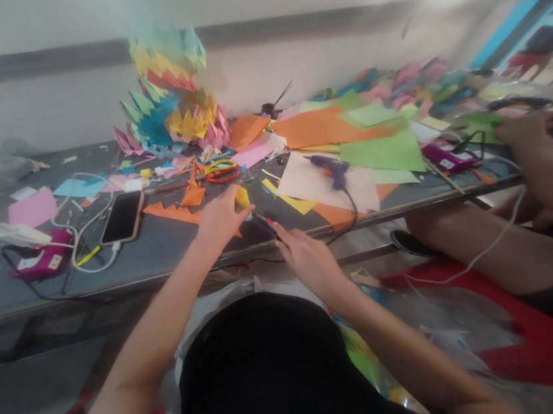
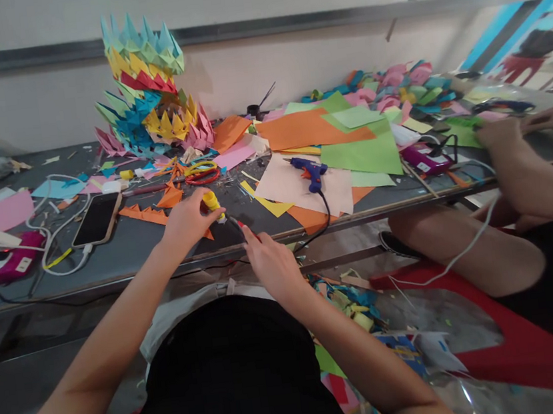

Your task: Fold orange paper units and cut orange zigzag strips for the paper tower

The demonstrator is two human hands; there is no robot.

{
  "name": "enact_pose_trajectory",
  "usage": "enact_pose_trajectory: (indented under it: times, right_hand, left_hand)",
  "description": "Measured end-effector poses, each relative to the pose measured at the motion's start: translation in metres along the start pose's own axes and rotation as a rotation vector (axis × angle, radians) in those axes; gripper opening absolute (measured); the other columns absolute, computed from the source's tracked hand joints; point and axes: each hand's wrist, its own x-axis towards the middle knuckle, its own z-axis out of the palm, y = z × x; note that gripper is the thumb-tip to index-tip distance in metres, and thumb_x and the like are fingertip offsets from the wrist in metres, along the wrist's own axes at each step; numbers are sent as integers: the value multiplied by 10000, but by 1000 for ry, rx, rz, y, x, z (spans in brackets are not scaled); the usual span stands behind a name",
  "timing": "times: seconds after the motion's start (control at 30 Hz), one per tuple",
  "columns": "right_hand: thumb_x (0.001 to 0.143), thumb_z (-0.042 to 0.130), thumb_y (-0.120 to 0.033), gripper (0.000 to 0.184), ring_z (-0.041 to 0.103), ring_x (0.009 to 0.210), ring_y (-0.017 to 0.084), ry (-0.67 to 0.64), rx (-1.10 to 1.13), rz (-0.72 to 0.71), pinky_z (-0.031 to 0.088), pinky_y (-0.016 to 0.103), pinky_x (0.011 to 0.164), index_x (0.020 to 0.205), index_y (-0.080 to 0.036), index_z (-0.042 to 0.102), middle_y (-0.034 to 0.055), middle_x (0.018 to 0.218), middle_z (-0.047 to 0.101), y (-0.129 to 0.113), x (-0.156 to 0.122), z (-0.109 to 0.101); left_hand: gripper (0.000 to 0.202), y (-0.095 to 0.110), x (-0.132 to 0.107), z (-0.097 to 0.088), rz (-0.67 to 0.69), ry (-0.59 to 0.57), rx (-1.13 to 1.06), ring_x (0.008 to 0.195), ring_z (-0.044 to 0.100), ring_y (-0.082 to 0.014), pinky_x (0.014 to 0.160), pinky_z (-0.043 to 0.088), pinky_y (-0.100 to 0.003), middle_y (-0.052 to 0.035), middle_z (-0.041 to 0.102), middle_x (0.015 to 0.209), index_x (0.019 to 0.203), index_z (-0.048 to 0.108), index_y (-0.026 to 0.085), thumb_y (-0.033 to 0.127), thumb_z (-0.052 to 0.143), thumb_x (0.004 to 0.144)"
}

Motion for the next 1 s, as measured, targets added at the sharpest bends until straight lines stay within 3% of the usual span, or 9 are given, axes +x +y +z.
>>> enact_pose_trajectory:
  times: [0.1, 0.27, 0.43, 0.77, 1.0]
  right_hand:
    - [940, 300, -311, 443, 608, 822, 179, 61, 38, 24, 420, 249, 647, 1367, -210, 359, 86, 989, 615, 2, 1, 2]
    - [937, 309, -309, 433, 608, 829, 179, 37, 69, 12, 430, 254, 668, 1346, -201, 398, 91, 984, 621, 4, 2, 4]
    - [932, 328, -309, 434, 605, 852, 187, 54, 86, 23, 430, 255, 674, 1346, -206, 402, 88, 972, 631, 5, 2, 5]
    - [929, 344, -302, 412, 610, 826, 178, 110, 92, -1, 423, 250, 661, 1318, -204, 437, 71, 950, 643, 9, 2, 2]
    - [929, 343, -297, 415, 613, 825, 176, 122, 95, -7, 434, 247, 662, 1323, -202, 435, 74, 955, 644, 8, 0, 4]
  left_hand:
    - [495, -3, -2, 4, 24, 11, -121, 999, 589, -253, 819, 455, -351, -111, 610, 1107, 1229, 413, 184, 402, 563, 811]
    - [493, -9, -6, 6, 246, 24, -291, 1279, 359, -195, 979, 376, -321, -125, 368, 1395, 1352, 266, 175, 359, 369, 906]
    - [413, -13, -5, 6, 291, -10, -297, 1247, 402, -158, 1021, 332, -302, -107, 436, 1352, 1324, 350, 165, 275, 268, 935]
    - [396, -11, 0, 1, 235, 67, -164, 1001, 591, -207, 871, 451, -310, -91, 637, 1069, 1222, 527, 182, 369, 466, 878]
    - [383, -11, -5, -1, 298, 103, -150, 1159, 504, -182, 985, 393, -301, -99, 552, 1252, 1232, 519, 135, 281, 349, 921]
